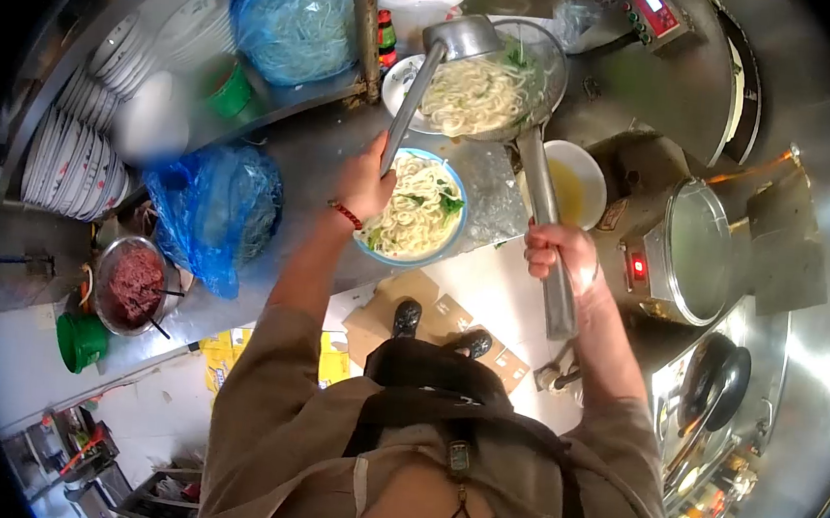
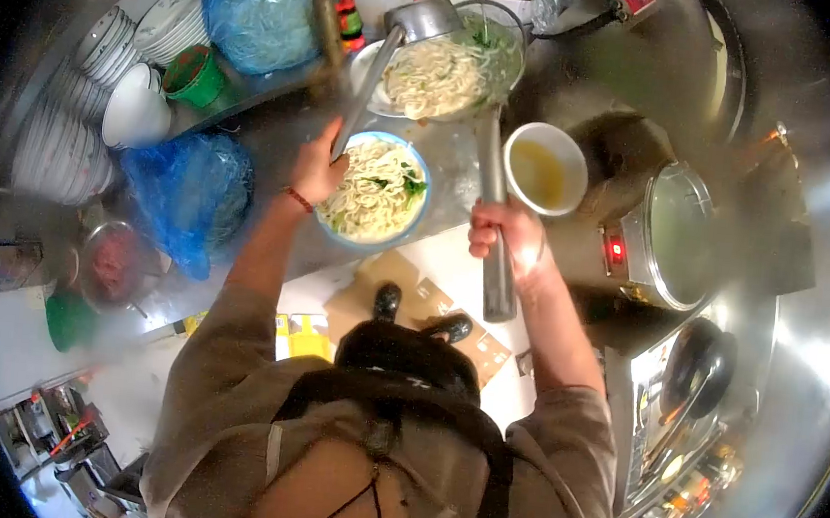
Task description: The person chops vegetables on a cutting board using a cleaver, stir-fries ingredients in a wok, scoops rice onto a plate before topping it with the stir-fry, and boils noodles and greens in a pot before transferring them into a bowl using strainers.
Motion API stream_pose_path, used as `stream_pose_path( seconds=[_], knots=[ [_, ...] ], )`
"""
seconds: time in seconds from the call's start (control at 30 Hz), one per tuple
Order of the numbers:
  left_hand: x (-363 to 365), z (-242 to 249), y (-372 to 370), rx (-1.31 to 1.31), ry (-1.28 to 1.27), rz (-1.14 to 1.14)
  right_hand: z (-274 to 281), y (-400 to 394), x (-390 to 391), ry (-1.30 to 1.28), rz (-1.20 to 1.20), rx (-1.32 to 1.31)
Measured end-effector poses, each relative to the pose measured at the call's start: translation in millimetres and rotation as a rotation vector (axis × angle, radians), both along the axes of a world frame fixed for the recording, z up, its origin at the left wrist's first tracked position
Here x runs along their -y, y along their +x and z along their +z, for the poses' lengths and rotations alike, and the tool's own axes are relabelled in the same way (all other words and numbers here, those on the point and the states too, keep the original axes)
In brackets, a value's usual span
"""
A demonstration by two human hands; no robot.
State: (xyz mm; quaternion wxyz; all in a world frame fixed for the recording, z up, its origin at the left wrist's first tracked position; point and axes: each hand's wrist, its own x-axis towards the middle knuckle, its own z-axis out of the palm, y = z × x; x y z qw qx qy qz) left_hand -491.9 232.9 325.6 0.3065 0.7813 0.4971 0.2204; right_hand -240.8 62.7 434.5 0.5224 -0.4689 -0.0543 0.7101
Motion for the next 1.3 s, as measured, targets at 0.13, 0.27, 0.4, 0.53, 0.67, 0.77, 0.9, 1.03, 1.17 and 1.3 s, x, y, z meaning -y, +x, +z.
stream_pose_path(
  seconds=[0.13, 0.27, 0.4, 0.53, 0.67, 0.77, 0.9, 1.03, 1.17, 1.3],
  knots=[
    [-5.1, -31.0, -2.3, 0.153, 0.02, 0.011, -3.7, -0.6, -20.8, -0.027, -0.022, 0.029],
    [-0.7, -32.5, -8.6, 0.245, 0.001, -0.018, 2.0, -7.8, -25.4, -0.008, -0.007, 0.112],
    [25.0, -22.0, -12.5, 0.327, 0.036, 0.03, 9.2, -16.1, -15.4, -0.004, -0.017, 0.242],
    [47.9, 4.7, 16.1, 0.25, -0.076, 0.08, 11.5, -60.8, -7.1, 0.007, 0.012, 0.37],
    [57.6, -16.0, 18.6, 0.437, 0.227, -0.018, -0.5, -40.5, 0.9, 0.0, -0.061, 0.309],
    [72.3, -5.9, 32.7, 0.286, 0.052, -0.002, -2.9, -54.7, 4.9, 0.097, 0.058, 0.263],
    [95.5, 11.1, 47.3, 0.329, 0.279, 0.022, -4.1, -10.4, 19.0, 0.094, -0.108, 0.116],
    [144.5, 43.8, 65.9, 0.607, -0.422, 0.147, -47.9, 55.8, 74.4, 0.115, -0.218, 0.193],
    [187.3, 33.4, 117.5, 0.871, -0.702, 0.101, -107.3, 132.7, 106.9, -0.035, -0.391, 0.073],
    [180.5, -4.4, 200.1, 0.864, -1.056, 0.11, -140.3, 210.9, 114.3, -0.062, -0.6, -0.194]
  ],
)
